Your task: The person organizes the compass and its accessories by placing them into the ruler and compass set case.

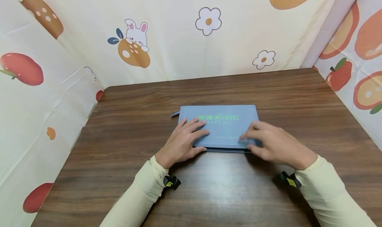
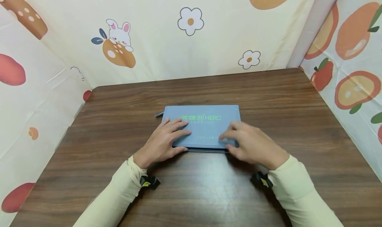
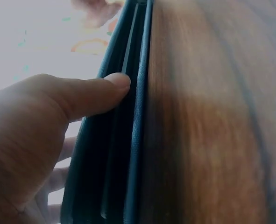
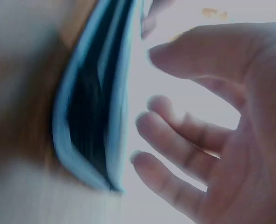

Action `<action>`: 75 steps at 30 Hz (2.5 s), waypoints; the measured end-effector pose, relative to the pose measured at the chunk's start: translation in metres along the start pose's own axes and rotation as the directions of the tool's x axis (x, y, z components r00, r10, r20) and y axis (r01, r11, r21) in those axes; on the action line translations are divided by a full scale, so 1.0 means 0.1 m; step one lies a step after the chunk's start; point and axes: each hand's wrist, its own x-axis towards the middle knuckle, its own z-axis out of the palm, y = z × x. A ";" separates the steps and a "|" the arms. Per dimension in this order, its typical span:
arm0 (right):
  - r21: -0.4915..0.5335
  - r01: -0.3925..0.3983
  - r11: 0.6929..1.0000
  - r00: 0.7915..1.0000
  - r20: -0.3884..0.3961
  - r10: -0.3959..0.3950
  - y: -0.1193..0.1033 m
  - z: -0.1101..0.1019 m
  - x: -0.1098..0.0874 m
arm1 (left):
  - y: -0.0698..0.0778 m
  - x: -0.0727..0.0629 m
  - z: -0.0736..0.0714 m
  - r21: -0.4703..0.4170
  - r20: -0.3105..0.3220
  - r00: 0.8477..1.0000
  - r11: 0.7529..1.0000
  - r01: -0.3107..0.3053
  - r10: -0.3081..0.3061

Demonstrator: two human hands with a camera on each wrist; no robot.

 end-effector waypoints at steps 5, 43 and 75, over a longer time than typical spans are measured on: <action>0.025 -0.153 0.988 0.985 0.086 0.151 0.17 -0.07 -0.06 | 0.04 0.00 -0.03 0.092 -0.103 0.995 0.996 0.008 0.002; 0.075 -0.136 0.988 0.990 -0.034 0.139 0.28 0.12 -0.06 | 1.10 0.71 0.46 0.269 -0.008 1.000 0.963 0.026 -0.024; 0.115 -0.119 0.986 0.991 -0.052 0.126 0.35 0.14 -0.09 | 1.14 0.87 0.45 0.395 0.094 0.961 0.877 -0.274 0.259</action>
